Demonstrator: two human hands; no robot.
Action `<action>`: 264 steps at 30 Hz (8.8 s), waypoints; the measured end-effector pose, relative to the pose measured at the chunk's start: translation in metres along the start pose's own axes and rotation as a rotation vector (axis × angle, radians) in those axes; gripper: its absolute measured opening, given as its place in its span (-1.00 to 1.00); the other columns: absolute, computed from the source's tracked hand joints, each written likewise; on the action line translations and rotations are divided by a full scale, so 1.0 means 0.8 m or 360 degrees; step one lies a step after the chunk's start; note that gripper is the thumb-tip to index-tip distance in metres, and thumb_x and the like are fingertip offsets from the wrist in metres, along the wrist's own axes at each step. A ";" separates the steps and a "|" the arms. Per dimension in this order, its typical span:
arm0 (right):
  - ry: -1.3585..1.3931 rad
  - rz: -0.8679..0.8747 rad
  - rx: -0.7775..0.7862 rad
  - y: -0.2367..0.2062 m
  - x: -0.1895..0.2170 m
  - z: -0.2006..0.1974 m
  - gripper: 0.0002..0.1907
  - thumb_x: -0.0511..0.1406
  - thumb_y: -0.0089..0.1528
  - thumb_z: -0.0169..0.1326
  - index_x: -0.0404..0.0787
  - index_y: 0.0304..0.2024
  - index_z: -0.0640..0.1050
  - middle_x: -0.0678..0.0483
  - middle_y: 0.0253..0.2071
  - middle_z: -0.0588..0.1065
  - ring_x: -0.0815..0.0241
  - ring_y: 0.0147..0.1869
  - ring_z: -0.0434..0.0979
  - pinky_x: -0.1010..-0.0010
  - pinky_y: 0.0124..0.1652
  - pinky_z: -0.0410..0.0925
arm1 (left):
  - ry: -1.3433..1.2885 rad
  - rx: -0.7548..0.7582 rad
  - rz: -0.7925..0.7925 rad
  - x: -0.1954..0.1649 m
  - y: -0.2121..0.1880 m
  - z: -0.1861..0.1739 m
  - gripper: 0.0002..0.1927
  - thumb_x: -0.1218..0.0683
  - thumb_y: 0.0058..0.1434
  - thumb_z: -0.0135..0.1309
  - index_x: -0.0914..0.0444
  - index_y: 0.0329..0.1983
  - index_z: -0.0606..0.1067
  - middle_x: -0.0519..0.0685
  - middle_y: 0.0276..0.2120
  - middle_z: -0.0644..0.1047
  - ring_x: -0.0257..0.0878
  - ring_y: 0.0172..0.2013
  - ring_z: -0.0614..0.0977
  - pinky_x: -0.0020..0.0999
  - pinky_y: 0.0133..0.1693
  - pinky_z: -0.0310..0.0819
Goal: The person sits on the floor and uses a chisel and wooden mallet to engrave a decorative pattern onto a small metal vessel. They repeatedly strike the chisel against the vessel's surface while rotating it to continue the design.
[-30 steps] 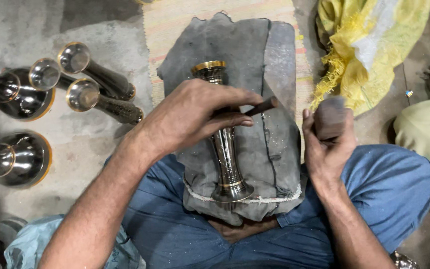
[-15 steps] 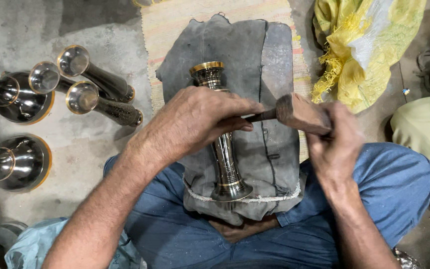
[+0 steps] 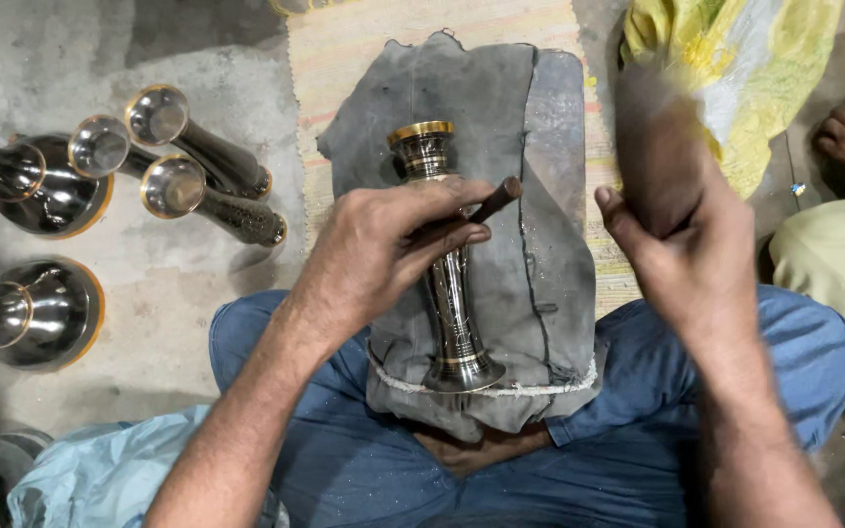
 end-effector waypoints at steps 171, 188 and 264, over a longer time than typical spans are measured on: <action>-0.1445 -0.1500 0.0367 0.034 0.203 -0.009 -0.68 -0.21 0.26 0.18 0.00 0.07 0.51 0.20 -0.16 0.58 0.26 -0.10 0.58 0.29 0.03 0.33 | -0.0333 -0.1604 -0.0359 -0.013 -0.137 0.084 -0.76 0.25 0.31 0.29 0.37 -0.01 0.52 0.07 -0.16 0.64 -0.15 -0.13 0.70 -0.30 -0.04 0.64; -0.0203 -0.0236 -0.0069 -0.035 0.040 0.004 -0.37 -0.56 0.01 0.26 -0.33 0.16 0.47 -0.18 -0.07 0.53 -0.13 0.00 0.58 0.17 -0.06 0.43 | -0.0329 -0.0064 0.0123 0.003 -0.022 0.014 -0.60 0.07 0.26 0.27 0.18 0.16 0.54 -0.02 -0.01 0.67 -0.23 -0.08 0.75 -0.34 -0.05 0.75; -0.1609 -0.1145 0.0797 0.115 0.176 0.044 -0.83 -0.19 0.36 0.13 -0.09 -0.07 0.53 0.07 -0.43 0.60 0.13 -0.31 0.65 0.22 -0.16 0.47 | -0.1287 -0.1008 -0.0522 0.040 -0.108 0.046 -0.77 0.17 0.37 0.22 0.38 0.03 0.56 0.05 -0.20 0.68 -0.27 -0.16 0.76 -0.38 -0.17 0.77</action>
Point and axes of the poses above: each hand's wrist, its own y-axis towards the middle knuckle, its own z-axis out of the palm, x = y × z, the point moved 5 cm from there along y, towards the middle knuckle
